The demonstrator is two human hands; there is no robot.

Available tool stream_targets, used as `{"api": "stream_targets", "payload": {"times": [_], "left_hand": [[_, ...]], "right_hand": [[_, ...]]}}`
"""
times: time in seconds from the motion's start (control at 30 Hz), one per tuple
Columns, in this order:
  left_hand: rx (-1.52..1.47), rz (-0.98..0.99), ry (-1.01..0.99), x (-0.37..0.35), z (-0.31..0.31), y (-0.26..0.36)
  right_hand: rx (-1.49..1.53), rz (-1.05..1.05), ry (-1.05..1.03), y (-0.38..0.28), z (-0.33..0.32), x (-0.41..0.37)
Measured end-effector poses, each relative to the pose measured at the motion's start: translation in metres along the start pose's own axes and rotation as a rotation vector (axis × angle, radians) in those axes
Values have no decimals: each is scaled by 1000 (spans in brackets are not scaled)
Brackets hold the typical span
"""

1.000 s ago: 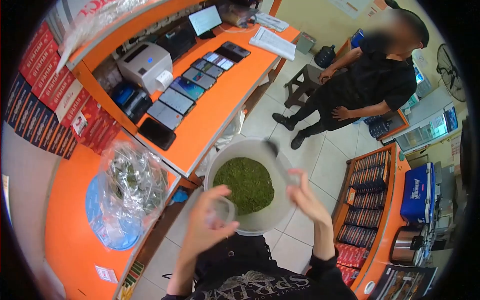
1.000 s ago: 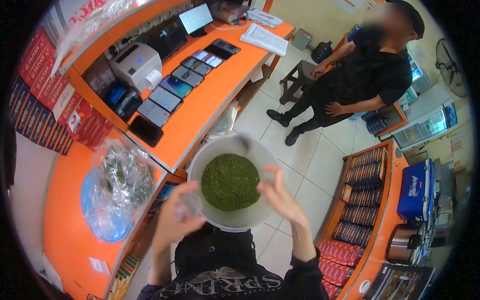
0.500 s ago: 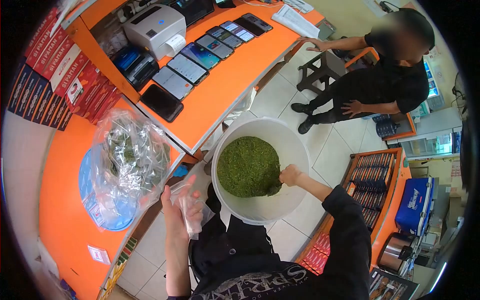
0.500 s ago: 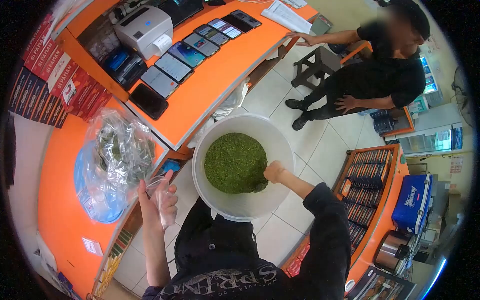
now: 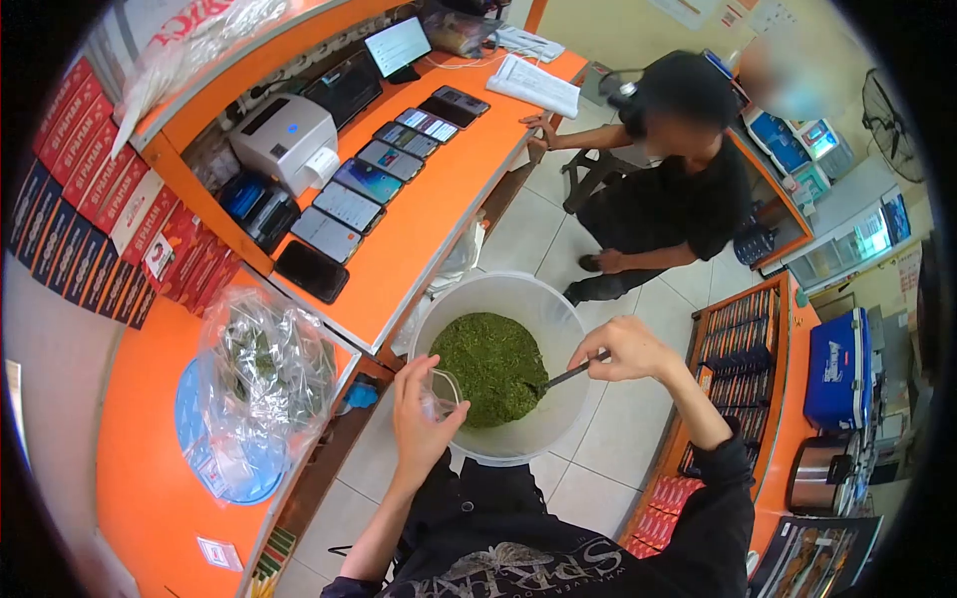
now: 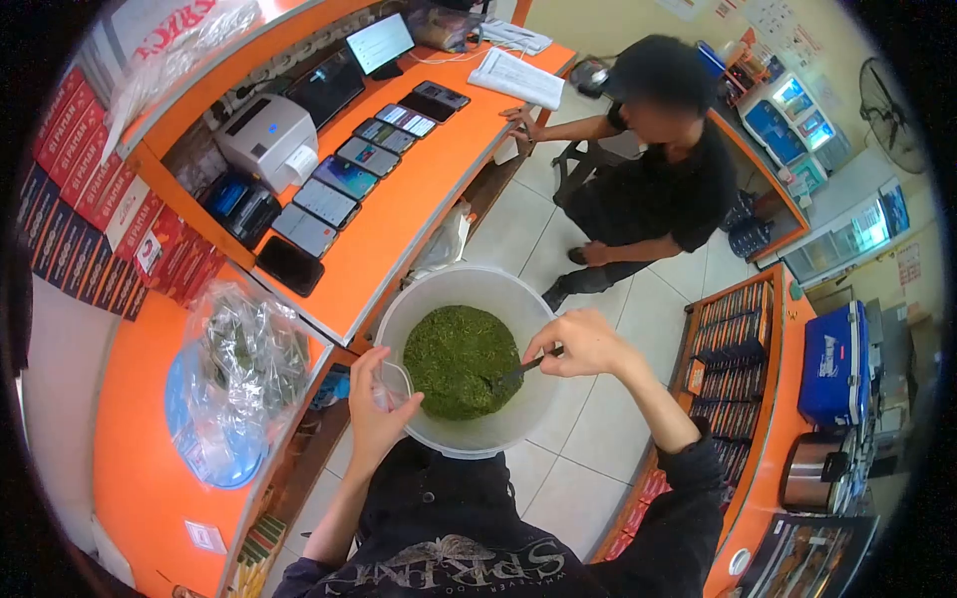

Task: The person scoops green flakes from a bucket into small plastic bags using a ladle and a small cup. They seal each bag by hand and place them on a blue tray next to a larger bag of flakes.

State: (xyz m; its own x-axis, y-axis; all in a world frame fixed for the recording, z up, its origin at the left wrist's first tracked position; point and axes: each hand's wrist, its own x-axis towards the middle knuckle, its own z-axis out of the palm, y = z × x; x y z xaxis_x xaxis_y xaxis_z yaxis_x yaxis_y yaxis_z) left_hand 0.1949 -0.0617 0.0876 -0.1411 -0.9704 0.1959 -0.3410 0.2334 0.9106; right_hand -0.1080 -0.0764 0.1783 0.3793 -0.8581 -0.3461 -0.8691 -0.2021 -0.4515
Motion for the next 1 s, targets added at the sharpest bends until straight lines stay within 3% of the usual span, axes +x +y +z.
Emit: {"api": "stream_targets", "payload": {"times": [0.17, 0.27, 0.47, 0.6, 0.63, 0.7, 0.77, 0.83, 0.93, 1.0], "left_hand": [[66, 21, -85, 5, 4, 16], [47, -14, -140, 4, 15, 16], [-66, 28, -116, 14, 43, 8], [-171, 0, -148, 23, 49, -3], [-173, 20, -135, 24, 47, 0], [-175, 65, -97, 28, 34, 16], [-176, -29, -135, 26, 20, 31], [-185, -65, -145, 28, 13, 32], [-202, -51, -134, 21, 12, 23], [-219, -10, -134, 14, 25, 18]], "right_hand": [[75, -39, 52, -18, -18, -8], [52, -129, 251, -35, -26, -14], [-415, -155, 471, -74, 5, -21], [-467, -129, 639, -87, 33, -31], [-418, -96, 666, -83, 43, -36], [-132, 64, 910, -78, 80, -52], [-1, 360, 957, -63, 135, -66], [-133, 589, 560, -13, 220, -87], [72, 598, 580, -54, 194, -73], [311, 396, 908, -97, 142, -33]]}}
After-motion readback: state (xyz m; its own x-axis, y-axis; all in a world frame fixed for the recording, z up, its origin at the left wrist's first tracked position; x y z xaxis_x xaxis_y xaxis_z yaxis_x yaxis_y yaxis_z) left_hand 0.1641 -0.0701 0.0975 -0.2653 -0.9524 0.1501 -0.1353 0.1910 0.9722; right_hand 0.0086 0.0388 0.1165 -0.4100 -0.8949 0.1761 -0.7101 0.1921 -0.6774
